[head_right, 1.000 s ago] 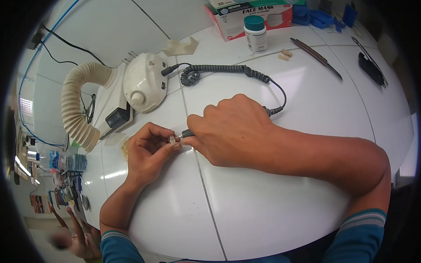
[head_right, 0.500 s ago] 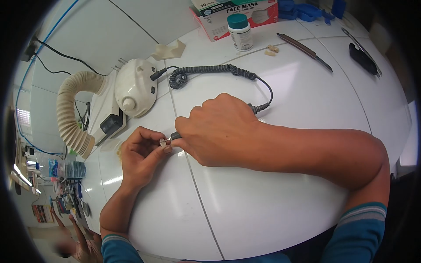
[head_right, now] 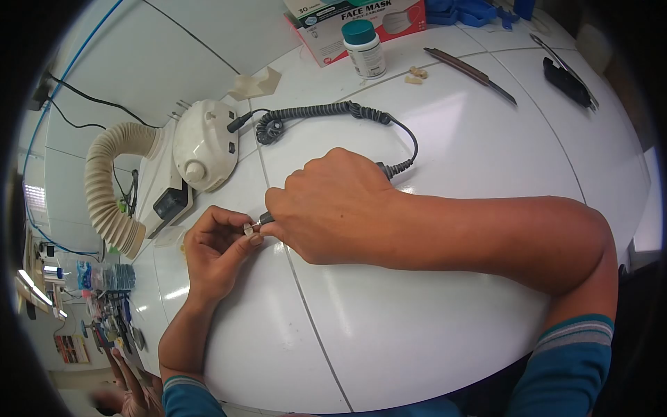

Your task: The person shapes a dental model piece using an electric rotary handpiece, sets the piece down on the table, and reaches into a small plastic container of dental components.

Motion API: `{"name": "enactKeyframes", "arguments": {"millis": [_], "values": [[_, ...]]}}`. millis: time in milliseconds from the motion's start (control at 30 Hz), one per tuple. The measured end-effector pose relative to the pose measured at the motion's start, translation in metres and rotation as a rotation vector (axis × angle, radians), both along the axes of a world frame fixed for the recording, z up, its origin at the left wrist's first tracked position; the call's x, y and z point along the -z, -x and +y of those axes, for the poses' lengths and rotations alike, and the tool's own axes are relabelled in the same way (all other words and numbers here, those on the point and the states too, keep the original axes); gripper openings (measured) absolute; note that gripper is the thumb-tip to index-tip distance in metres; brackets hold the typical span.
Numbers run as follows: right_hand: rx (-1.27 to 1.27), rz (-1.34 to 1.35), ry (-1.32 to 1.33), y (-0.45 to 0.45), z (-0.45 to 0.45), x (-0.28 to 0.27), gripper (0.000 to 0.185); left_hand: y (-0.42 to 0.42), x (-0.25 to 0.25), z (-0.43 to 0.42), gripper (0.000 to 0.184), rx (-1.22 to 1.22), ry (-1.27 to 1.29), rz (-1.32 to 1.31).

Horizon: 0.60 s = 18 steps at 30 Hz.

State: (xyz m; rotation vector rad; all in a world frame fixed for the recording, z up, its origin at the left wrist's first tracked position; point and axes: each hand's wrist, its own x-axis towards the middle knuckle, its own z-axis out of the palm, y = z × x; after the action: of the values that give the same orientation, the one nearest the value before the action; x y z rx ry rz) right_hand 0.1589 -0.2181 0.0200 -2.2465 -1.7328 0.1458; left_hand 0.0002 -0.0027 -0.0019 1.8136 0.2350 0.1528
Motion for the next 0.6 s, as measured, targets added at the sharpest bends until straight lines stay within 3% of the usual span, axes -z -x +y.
{"name": "enactKeyframes", "arguments": {"millis": [600], "values": [[-0.01,-0.006,0.058,-0.0005,0.0007,-0.0041,0.048,-0.0002,0.0008,0.0004,0.025,0.006,-0.005,-0.008]]}}
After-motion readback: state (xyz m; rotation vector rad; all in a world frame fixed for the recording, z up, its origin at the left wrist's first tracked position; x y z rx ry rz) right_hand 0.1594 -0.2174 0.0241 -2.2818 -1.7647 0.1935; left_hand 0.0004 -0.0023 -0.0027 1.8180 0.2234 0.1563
